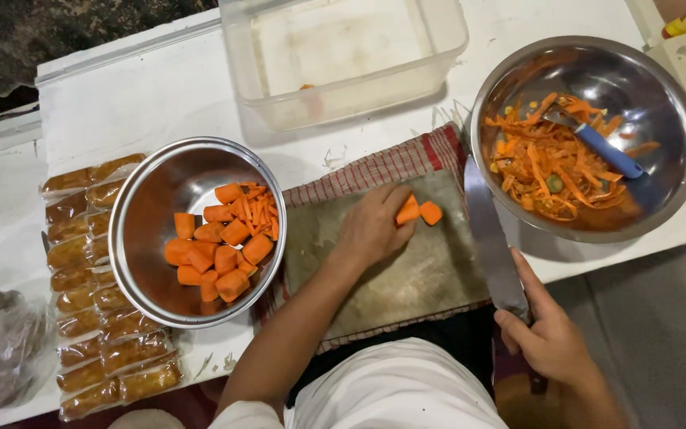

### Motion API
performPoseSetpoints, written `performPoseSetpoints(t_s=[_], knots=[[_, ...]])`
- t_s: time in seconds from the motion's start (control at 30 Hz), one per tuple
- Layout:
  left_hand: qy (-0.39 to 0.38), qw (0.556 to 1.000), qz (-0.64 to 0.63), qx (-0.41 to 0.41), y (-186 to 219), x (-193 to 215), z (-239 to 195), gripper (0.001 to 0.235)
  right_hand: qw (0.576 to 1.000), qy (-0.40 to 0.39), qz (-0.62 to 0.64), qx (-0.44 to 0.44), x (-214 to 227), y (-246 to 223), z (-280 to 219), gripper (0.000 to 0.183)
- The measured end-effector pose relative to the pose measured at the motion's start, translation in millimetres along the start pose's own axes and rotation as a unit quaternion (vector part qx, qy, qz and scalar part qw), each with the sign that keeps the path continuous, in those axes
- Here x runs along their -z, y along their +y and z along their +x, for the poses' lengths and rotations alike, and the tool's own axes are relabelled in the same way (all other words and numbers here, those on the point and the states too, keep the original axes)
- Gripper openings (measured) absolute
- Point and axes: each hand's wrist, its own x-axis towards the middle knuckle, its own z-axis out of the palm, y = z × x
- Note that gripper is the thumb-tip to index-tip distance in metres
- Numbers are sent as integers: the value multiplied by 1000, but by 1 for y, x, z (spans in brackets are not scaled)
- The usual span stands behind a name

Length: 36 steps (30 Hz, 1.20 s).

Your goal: Slicing carrots on a cutting board using a knife

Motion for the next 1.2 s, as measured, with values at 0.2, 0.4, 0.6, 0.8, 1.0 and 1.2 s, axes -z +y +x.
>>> performPoseSetpoints(t_s=[0.2, 0.4, 0.6, 0.8, 1.0, 1.2], knots=[[88, 994, -64, -16, -21, 25, -29, 48, 987, -41, -154, -7, -10, -3, 7, 95], [-69, 991, -106, 52, -35, 42, -78, 48, 959, -187, -215, 11, -31, -22, 19, 90], [-30, 991, -127, -27, -55, 20, -98, 55, 961, -189, -186, 74, -48, -8, 27, 85], [53, 998, -36, 1, -45, 10, -110, 57, 964, -164, -209, 33, -54, 6, 29, 89], [123, 990, -64, 1, -49, -16, -119, 41, 952, -150, -261, -62, -64, -42, 16, 86], [191, 980, -52, -7, -47, -20, -116, 33, 964, -133, -227, 39, -74, -15, 19, 84]])
